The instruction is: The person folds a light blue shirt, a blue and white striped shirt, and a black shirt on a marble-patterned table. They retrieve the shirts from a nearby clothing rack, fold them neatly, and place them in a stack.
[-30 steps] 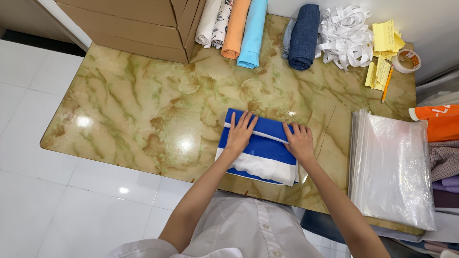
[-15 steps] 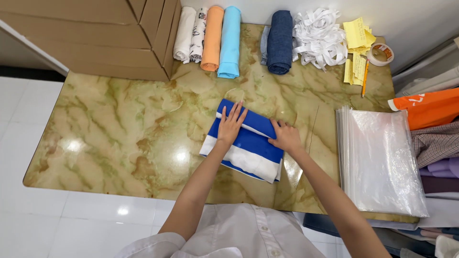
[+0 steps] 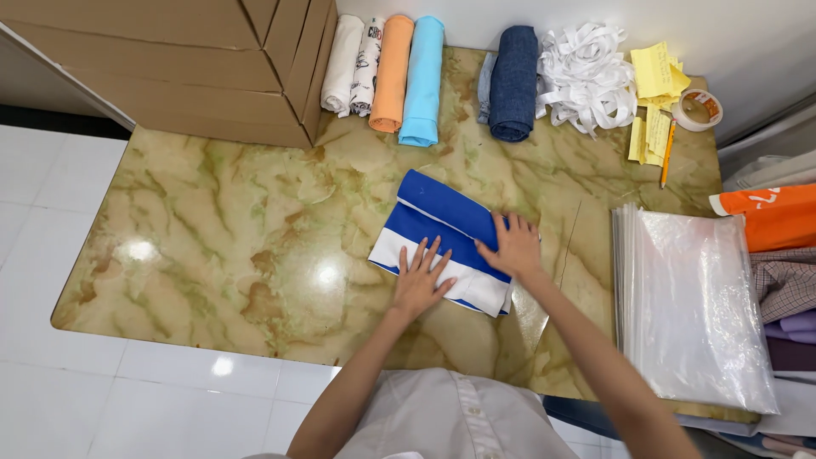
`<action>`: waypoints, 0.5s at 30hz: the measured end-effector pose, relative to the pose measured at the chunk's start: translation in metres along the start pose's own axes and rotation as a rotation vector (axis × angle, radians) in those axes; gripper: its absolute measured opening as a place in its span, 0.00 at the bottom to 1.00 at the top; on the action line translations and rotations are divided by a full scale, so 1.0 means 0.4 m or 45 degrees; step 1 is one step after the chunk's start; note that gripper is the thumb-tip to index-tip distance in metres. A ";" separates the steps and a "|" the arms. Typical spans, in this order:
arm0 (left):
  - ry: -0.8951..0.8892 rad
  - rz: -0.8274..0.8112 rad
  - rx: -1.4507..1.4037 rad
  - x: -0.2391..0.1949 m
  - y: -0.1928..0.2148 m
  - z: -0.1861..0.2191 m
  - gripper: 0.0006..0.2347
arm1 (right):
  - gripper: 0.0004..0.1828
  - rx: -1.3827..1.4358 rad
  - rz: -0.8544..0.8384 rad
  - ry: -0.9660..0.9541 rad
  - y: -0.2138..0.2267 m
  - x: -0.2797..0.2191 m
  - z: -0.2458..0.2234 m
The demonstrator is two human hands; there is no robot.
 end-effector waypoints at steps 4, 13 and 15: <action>0.065 -0.134 0.049 -0.005 -0.014 -0.012 0.28 | 0.32 0.598 -0.423 -0.101 0.056 0.044 0.030; 0.715 0.602 -0.567 -0.015 0.107 -0.393 0.09 | 0.34 0.529 -0.485 -0.010 -0.009 0.056 -0.027; 1.123 0.131 -0.792 0.017 -0.052 -0.540 0.12 | 0.33 0.318 -0.393 0.035 -0.018 0.042 -0.040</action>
Point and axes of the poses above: each hand's wrist, its own x-axis towards the middle knuckle, its own y-axis out of the back of the hand, z = x × y, the point moved 8 cm from there along x, towards the middle knuckle, and after that the axes turned 14 degrees about y, right-handed, at the moved point
